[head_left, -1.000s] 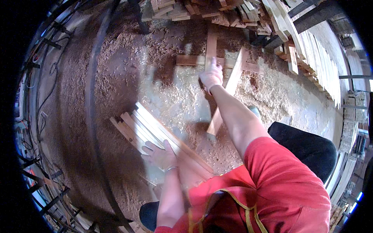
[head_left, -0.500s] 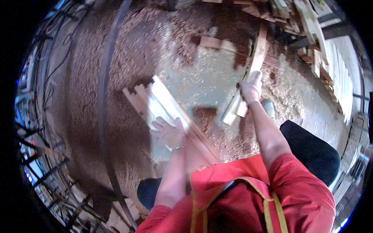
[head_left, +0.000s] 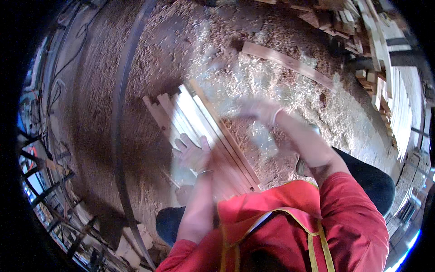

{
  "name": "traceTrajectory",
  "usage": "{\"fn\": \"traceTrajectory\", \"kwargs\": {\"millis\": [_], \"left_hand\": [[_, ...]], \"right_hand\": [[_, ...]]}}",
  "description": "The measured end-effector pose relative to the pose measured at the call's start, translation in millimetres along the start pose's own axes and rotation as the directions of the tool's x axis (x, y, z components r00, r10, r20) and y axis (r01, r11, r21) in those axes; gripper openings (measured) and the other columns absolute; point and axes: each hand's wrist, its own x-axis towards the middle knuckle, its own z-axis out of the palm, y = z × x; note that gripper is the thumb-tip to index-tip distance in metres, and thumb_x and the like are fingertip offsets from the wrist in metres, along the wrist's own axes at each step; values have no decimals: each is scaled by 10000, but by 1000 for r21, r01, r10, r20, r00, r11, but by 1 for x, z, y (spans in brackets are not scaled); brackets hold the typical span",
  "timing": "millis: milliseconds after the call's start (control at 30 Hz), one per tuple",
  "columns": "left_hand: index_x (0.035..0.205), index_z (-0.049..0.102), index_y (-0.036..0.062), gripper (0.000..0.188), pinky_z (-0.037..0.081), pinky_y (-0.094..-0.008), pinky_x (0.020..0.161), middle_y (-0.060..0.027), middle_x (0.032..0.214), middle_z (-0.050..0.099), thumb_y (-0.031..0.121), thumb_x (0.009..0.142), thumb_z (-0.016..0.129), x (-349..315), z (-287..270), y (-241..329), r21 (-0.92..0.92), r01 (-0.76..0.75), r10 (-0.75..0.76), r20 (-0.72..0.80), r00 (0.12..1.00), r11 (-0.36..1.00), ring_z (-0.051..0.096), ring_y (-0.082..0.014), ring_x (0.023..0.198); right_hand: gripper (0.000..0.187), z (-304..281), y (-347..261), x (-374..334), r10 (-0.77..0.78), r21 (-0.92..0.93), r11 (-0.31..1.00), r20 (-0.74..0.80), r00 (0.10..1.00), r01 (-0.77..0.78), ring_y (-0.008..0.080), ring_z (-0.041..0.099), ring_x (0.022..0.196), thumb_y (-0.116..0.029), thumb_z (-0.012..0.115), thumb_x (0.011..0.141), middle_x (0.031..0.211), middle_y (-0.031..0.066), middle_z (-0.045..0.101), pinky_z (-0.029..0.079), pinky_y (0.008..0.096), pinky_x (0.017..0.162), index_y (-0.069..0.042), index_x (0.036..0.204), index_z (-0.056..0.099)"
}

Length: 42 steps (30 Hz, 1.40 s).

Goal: The person picks up thin wooden planks from a pile on the floor and a metal table, then stacks them neatly on a metal rack. The person handles the wood by hand, organizing the pieces into a uniform stack.

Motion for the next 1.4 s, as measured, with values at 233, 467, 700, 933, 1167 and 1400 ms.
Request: {"fn": "traceTrajectory", "kwargs": {"millis": [233, 467, 700, 933, 1167, 1400], "left_hand": [[1531, 486, 109, 843, 379, -616, 1167, -202, 1564, 482, 666, 904, 568, 5, 18, 0, 53, 10, -9, -17, 1000, 999, 417, -537, 1420], [1529, 485, 142, 820, 416, -601, 1137, -186, 1566, 471, 647, 897, 614, 1, -1, 4, -17, 57, -56, 58, 997, 998, 428, -516, 1419], [1481, 492, -102, 850, 378, -477, 1191, -370, 1441, 548, 526, 947, 701, 21, 17, -29, -819, 381, -543, 103, 833, 429, 518, -475, 1369], [1336, 650, -53, 531, 543, -418, 966, -188, 1239, 731, 291, 947, 761, 2, -14, -30, -866, 398, -217, 345, 913, 302, 701, -312, 1107], [1457, 513, 8, 656, 570, -417, 966, -140, 1270, 690, 111, 881, 810, -53, -90, 8, -794, 503, 39, 523, 851, -342, 678, -284, 1121], [1492, 439, -41, 931, 475, -476, 1123, -215, 1451, 574, 383, 800, 894, -175, -122, 26, -816, 7, 76, 63, 995, 578, 582, -349, 1312]], "right_hand": [[712, -45, 161, 17, 358, 7, 912, -504, 786, -411, 363, 576, 1338, -273, 640, 916, 1464, 244, 562, 521, 467, 1095, -127, 1586, 447], [695, -15, 82, 17, 29, 382, 923, -203, 979, 52, 387, 714, 1097, -448, 677, 890, 1202, 253, 729, 561, 472, 1015, -111, 1490, 573], [803, 81, -42, -3, -93, 251, 966, 104, 990, 65, 397, 710, 1136, -567, 689, 966, 1298, 288, 691, 557, 457, 1006, -1, 1500, 493], [733, 88, -67, -21, 36, 446, 895, -13, 999, -27, 426, 719, 1129, -495, 771, 849, 1225, 305, 717, 551, 468, 1000, 41, 1332, 645], [705, 52, -20, -110, 70, 674, 739, -66, 995, -8, 348, 740, 1059, -334, 831, 787, 1158, 244, 756, 554, 427, 964, 12, 1368, 629], [645, 3, -5, -275, 139, 845, 534, -90, 986, 2, 243, 733, 1002, -279, 808, 849, 1131, 206, 757, 579, 381, 931, 78, 1345, 601]]}}
